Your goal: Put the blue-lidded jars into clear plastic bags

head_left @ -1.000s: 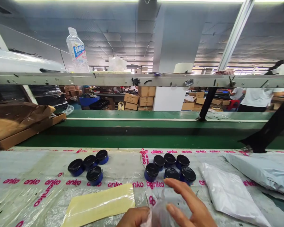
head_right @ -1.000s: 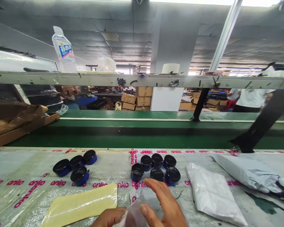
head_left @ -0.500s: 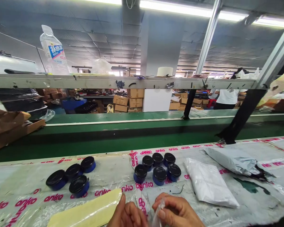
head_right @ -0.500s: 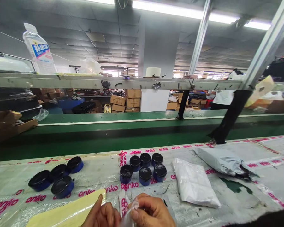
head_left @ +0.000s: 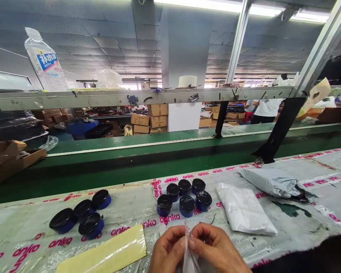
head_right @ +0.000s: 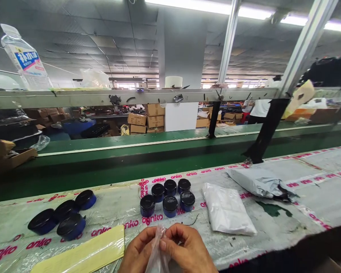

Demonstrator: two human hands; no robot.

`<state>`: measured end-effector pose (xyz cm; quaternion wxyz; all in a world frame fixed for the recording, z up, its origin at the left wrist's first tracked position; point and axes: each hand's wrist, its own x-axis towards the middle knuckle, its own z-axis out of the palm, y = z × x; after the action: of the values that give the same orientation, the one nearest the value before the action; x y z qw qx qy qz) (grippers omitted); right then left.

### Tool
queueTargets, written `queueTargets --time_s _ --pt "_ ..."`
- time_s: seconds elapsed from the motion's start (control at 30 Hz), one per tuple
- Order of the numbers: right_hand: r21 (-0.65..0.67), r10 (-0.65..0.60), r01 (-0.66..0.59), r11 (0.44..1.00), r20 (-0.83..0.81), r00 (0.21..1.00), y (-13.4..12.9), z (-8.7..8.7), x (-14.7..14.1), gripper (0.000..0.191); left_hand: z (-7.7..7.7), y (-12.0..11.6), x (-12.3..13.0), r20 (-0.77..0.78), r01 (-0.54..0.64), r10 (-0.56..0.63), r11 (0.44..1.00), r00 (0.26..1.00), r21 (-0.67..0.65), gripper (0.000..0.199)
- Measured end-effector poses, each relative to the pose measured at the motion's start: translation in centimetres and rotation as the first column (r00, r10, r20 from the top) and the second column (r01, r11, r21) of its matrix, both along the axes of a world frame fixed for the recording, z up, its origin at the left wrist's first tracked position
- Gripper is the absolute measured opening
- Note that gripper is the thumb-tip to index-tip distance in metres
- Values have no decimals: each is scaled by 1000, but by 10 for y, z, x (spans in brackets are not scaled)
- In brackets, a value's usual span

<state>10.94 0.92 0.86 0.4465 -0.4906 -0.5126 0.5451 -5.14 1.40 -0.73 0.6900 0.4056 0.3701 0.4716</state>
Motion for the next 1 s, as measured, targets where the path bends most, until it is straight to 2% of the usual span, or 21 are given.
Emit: queueTargets --time_s 0.13,0.23,0.33,0.43,0.6,0.7,0.77,0.87,1.0 --pt "-64 56 -54 996 26 998 -4 -1 -1 51 -5 4 3 20 -68 67 997 998 29 56" --pt "-48 25 -27 999 -30 999 -5 -4 1 47 -10 4 4 96 -84 88 996 992 -43 56" --pt "-73 34 -40 997 -75 997 -4 -10 4 54 -14 2 4 136 -72 85 993 987 -98 55" --pt "-77 66 -71 995 -58 996 -4 -11 5 61 -14 -1 3 100 -25 36 994 994 -106 56" --pt "-67 96 -101 993 -76 992 -7 4 0 66 -7 -1 2 26 -88 88 996 996 6 60" --pt "-41 151 -153 987 -39 988 -9 12 1 67 -4 2 1 -41 -60 62 996 997 59 57" --pt "-38 133 -133 990 -2 991 -9 11 2 70 -5 5 2 -33 -22 24 997 999 73 58" --pt "-16 25 -25 1000 32 999 -10 7 5 68 -9 6 7 2 20 -20 999 1000 25 60" --pt "-56 -72 74 996 49 996 -13 0 6 73 -11 5 16 17 -26 28 995 999 -95 63"
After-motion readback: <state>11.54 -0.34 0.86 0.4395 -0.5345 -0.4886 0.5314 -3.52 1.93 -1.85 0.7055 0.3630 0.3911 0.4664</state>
